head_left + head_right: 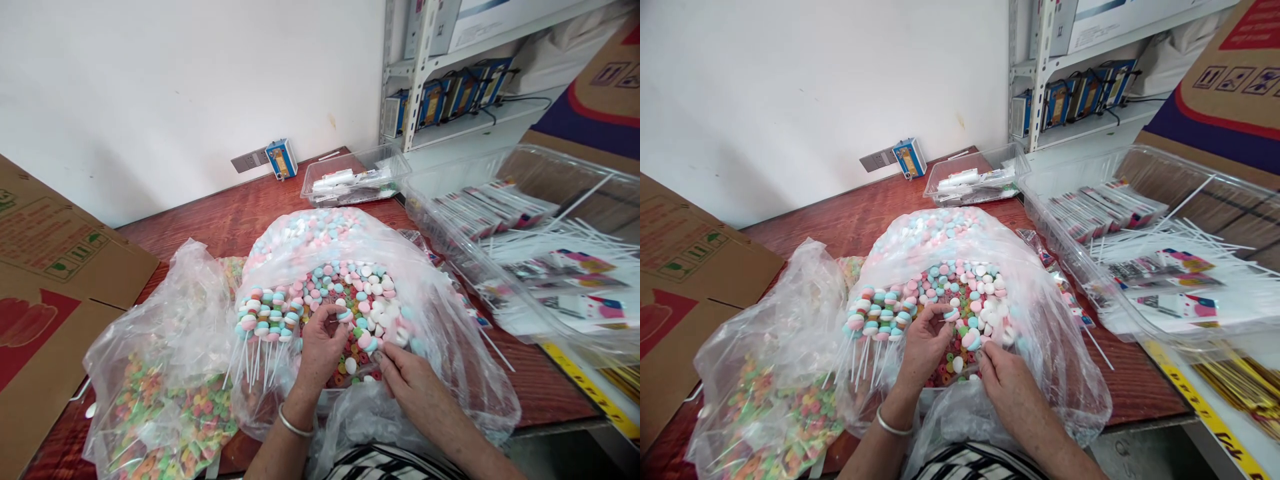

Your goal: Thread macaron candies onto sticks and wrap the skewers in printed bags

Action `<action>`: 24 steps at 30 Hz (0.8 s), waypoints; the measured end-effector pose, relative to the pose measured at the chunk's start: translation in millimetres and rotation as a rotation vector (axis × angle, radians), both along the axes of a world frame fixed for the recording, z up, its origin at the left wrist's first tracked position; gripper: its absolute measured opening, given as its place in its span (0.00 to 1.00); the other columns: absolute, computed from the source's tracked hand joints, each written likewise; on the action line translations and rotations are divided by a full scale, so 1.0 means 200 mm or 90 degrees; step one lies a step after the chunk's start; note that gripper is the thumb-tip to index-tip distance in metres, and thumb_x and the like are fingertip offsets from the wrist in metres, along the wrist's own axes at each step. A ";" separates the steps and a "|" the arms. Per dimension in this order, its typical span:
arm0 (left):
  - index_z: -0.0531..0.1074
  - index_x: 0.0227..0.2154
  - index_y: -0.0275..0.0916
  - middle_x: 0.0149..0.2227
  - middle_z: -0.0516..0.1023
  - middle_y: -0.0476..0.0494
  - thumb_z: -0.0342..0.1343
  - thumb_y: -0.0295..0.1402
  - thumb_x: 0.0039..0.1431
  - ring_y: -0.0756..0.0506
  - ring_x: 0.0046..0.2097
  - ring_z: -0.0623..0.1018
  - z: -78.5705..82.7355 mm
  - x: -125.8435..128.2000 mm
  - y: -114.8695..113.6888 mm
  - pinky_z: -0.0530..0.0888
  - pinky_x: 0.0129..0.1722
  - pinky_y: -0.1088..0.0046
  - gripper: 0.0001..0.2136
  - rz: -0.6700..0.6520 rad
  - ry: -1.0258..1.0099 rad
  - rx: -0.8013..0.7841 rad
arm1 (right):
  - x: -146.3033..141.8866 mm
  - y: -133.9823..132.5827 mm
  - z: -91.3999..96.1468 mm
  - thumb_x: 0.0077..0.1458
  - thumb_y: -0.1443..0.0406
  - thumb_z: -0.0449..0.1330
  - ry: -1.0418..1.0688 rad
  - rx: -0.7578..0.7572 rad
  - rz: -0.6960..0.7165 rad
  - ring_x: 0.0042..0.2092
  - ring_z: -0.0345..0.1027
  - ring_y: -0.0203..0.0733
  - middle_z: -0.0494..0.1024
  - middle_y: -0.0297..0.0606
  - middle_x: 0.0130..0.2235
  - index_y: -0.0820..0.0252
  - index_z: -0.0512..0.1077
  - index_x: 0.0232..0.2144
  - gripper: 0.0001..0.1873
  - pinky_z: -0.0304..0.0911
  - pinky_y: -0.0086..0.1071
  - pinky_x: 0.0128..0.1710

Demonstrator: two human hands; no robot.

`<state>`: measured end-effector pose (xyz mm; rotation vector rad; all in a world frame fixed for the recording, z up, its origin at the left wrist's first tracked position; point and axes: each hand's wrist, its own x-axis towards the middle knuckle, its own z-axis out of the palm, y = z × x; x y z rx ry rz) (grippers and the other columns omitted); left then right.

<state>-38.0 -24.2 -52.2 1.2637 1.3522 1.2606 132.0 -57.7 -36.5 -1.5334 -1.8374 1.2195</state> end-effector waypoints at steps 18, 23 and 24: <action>0.75 0.39 0.40 0.37 0.78 0.44 0.54 0.26 0.57 0.46 0.39 0.76 -0.04 0.06 -0.07 0.73 0.40 0.70 0.09 0.049 0.112 0.073 | -0.06 0.01 -0.05 0.59 0.56 0.47 0.170 -0.043 -0.069 0.21 0.59 0.38 0.65 0.28 0.17 0.53 0.59 0.22 0.15 0.55 0.30 0.23; 0.74 0.41 0.41 0.39 0.77 0.44 0.51 0.22 0.56 0.45 0.42 0.76 -0.05 0.10 -0.14 0.73 0.43 0.68 0.13 0.021 0.165 0.123 | -0.06 0.00 -0.08 0.60 0.54 0.49 0.189 -0.034 -0.081 0.22 0.57 0.37 0.63 0.28 0.19 0.55 0.62 0.24 0.16 0.54 0.29 0.22; 0.74 0.42 0.41 0.41 0.77 0.43 0.51 0.22 0.56 0.45 0.44 0.76 -0.05 0.11 -0.15 0.73 0.45 0.68 0.14 0.010 0.159 0.125 | -0.06 0.00 -0.09 0.60 0.53 0.49 0.190 -0.028 -0.084 0.23 0.58 0.38 0.65 0.29 0.20 0.55 0.64 0.25 0.17 0.55 0.29 0.23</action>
